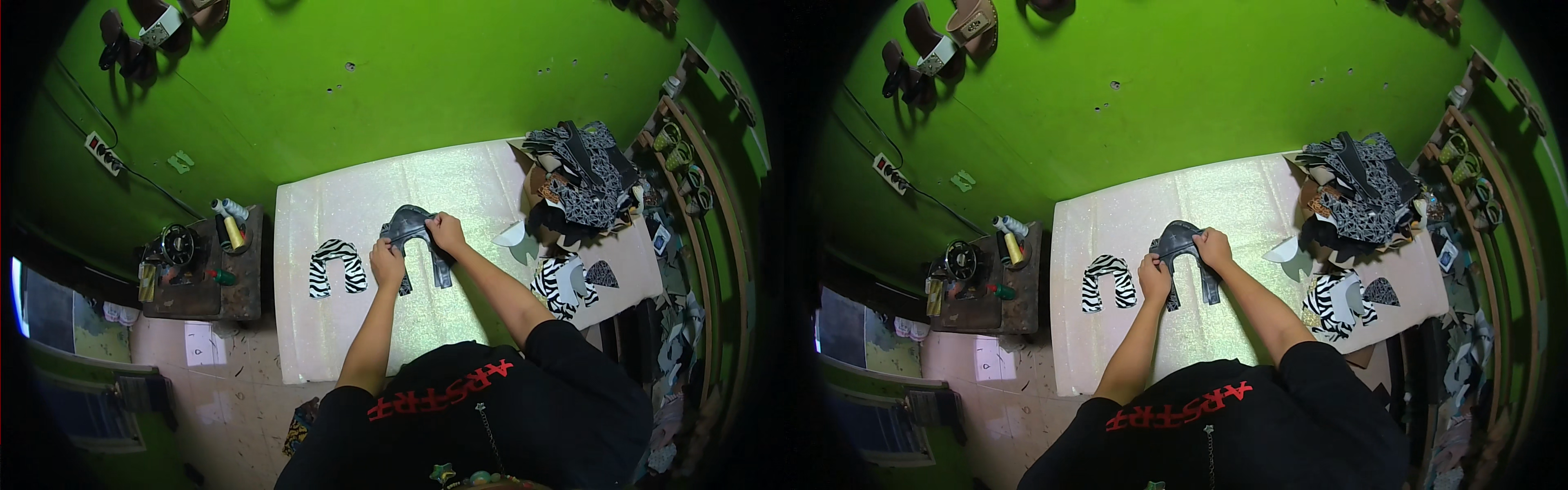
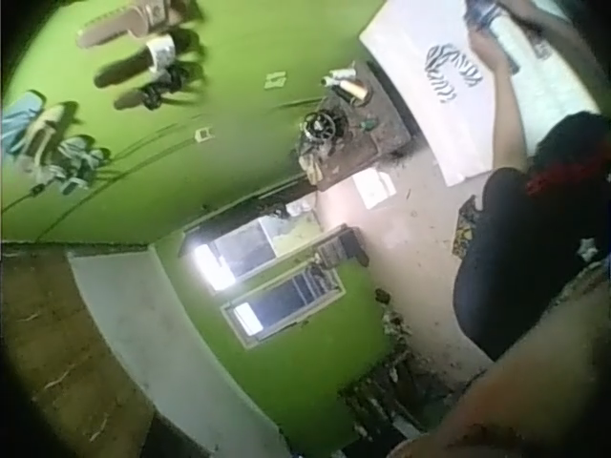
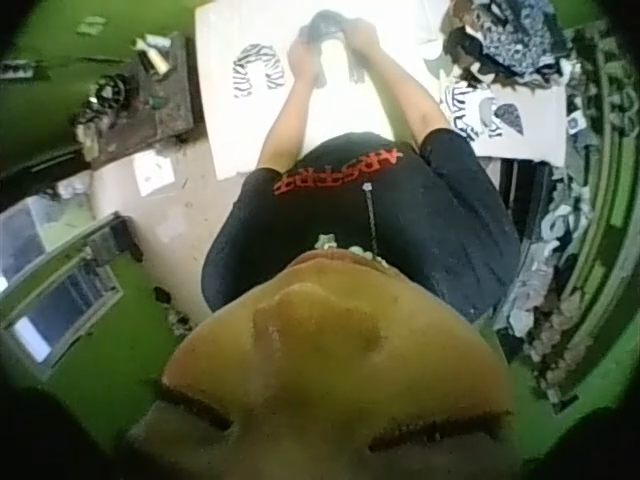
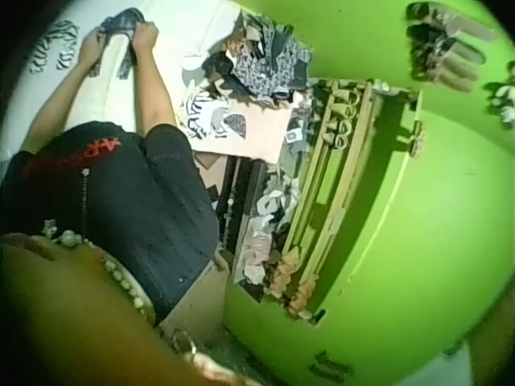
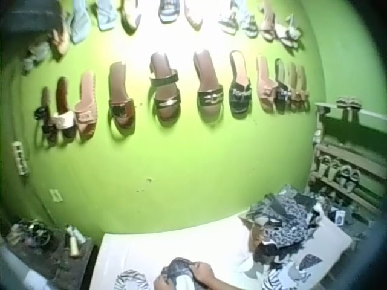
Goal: Sorting and inspecting patterned leather or fabric shoe upper components.
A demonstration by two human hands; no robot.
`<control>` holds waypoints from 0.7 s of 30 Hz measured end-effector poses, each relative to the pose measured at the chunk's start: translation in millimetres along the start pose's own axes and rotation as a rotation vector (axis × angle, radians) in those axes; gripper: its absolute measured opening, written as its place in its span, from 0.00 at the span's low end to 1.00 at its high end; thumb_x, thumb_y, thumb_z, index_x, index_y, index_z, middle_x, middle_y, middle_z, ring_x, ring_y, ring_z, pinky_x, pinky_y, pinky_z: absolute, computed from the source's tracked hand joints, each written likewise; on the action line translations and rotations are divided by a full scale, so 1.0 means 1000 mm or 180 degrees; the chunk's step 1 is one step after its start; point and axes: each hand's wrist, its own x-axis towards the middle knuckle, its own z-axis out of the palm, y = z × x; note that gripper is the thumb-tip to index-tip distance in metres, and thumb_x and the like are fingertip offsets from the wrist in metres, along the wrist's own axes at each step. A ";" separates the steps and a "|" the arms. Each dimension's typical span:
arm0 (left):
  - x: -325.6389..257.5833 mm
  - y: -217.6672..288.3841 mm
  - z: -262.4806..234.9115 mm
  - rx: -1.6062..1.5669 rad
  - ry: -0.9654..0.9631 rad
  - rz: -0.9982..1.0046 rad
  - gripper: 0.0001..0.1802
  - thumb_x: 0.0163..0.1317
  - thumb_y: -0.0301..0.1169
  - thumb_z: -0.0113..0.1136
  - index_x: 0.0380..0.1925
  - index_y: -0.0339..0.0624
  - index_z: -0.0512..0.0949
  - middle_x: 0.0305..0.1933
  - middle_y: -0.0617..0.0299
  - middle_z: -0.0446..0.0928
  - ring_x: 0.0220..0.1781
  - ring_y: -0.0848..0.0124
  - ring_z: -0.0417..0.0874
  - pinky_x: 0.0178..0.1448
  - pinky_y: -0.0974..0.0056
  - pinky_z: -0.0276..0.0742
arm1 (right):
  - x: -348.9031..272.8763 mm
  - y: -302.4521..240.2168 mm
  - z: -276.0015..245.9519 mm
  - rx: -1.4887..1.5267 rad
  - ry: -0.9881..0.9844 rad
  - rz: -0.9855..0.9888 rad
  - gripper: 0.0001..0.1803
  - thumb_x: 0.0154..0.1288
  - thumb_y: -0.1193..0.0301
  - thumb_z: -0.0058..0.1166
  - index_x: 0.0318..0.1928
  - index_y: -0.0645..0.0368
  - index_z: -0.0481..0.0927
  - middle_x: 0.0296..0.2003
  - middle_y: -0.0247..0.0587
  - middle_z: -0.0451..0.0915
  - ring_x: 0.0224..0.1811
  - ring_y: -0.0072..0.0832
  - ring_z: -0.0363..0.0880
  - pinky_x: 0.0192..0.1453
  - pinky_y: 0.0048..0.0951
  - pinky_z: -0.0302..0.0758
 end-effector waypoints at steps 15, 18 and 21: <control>-0.054 0.099 0.044 0.0075 -0.0357 0.0469 0.18 0.48 0.30 0.57 0.42 0.47 0.71 0.59 0.49 0.58 0.64 0.53 0.51 0.63 0.47 0.46 | -0.026 0.015 -0.148 0.1212 0.1269 -0.0946 0.10 0.56 0.71 0.52 0.25 0.66 0.75 0.23 0.44 0.74 0.26 0.31 0.74 0.33 0.29 0.70; -0.060 0.135 0.061 -0.0066 -0.0476 0.0646 0.18 0.48 0.31 0.57 0.43 0.47 0.71 0.59 0.49 0.57 0.64 0.53 0.50 0.63 0.47 0.45 | -0.031 0.022 -0.198 0.0932 0.1800 -0.1158 0.07 0.54 0.74 0.53 0.24 0.66 0.73 0.23 0.44 0.72 0.26 0.33 0.72 0.32 0.29 0.68; -0.068 0.172 0.077 -0.0253 -0.0584 0.0843 0.18 0.48 0.31 0.57 0.43 0.49 0.71 0.60 0.50 0.57 0.63 0.52 0.50 0.63 0.48 0.45 | -0.034 0.047 -0.244 0.0157 0.2761 -0.1423 0.06 0.52 0.72 0.53 0.26 0.62 0.73 0.27 0.43 0.72 0.34 0.39 0.70 0.42 0.35 0.65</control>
